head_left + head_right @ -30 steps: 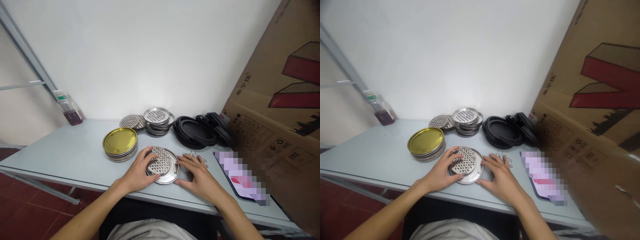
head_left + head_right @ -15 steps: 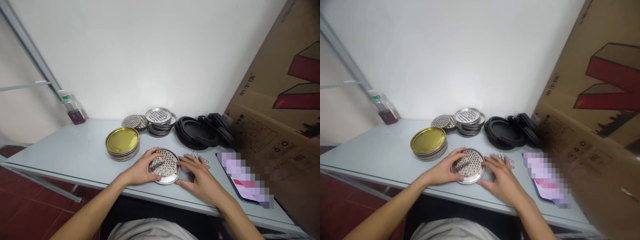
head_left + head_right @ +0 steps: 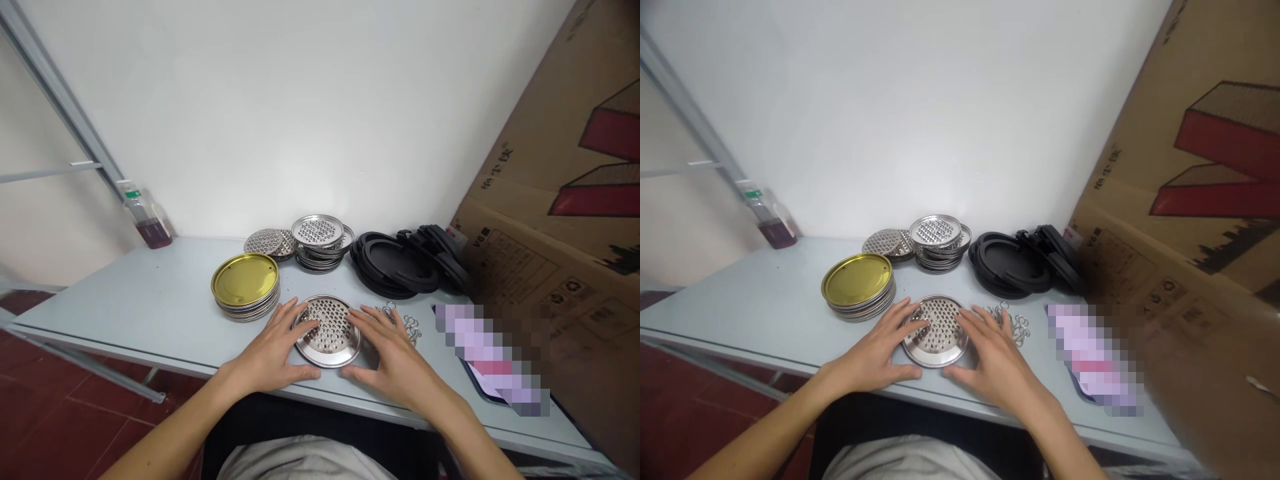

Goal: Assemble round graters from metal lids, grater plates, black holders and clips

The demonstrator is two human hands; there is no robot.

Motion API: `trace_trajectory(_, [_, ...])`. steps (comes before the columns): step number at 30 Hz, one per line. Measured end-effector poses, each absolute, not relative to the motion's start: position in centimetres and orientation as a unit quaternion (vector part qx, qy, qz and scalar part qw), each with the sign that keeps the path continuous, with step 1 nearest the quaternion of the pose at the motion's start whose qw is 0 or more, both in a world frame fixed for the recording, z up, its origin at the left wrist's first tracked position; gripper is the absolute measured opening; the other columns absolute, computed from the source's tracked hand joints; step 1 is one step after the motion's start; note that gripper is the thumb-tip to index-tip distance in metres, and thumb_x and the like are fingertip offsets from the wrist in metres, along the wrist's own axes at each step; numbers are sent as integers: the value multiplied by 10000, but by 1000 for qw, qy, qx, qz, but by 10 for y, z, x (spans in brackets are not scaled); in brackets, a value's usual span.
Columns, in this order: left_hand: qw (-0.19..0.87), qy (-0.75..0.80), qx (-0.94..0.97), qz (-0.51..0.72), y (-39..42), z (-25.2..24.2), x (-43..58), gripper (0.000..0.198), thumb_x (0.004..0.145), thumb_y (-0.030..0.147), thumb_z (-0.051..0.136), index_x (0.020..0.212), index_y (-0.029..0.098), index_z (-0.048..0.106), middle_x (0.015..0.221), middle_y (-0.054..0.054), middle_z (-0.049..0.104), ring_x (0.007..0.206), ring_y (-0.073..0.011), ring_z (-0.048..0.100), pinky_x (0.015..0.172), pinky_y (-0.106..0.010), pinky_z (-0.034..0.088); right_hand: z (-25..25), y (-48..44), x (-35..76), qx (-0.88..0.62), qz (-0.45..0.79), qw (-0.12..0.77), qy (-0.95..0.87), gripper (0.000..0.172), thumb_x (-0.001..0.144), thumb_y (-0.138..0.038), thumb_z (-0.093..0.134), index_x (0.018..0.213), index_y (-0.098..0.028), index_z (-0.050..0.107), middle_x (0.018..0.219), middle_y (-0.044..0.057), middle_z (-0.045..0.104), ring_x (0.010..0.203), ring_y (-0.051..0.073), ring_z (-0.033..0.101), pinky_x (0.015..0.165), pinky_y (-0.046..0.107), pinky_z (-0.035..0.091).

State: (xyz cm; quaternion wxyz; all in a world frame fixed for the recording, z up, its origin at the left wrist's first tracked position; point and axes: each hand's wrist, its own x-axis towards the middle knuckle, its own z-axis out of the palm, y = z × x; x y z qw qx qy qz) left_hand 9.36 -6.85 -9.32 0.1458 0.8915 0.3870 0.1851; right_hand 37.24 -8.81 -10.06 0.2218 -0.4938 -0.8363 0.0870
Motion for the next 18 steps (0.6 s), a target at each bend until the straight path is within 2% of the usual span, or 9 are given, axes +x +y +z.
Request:
trace_trajectory(6, [110, 377, 897, 202, -72, -94, 98, 626, 823, 534, 709, 1375, 289, 545, 1513, -124, 428, 1446, -354, 295, 1167, -597, 287, -107, -93, 365, -472, 50, 239, -847, 606, 815, -518, 697, 1326, -215, 579, 1402, 144, 587, 1358, 375, 449, 1155, 719, 108])
trace_trajectory(13, [118, 377, 893, 215, -73, -92, 98, 566, 801, 509, 741, 1292, 262, 604, 1497, -124, 444, 1433, -329, 327, 1167, -528, 325, -110, -93, 370, -464, 54, 243, -850, 580, 823, -542, 681, 1314, -247, 589, 1391, 127, 592, 1358, 360, 456, 1165, 697, 125])
trace_trajectory(18, [141, 376, 895, 192, -72, -90, 99, 532, 792, 496, 751, 1241, 249, 607, 1539, -125, 413, 1469, -346, 289, 1194, -594, 213, -111, -93, 370, -464, 60, 239, -851, 558, 826, -548, 676, 1282, -235, 599, 1429, 146, 549, 1379, 358, 432, 1164, 697, 110])
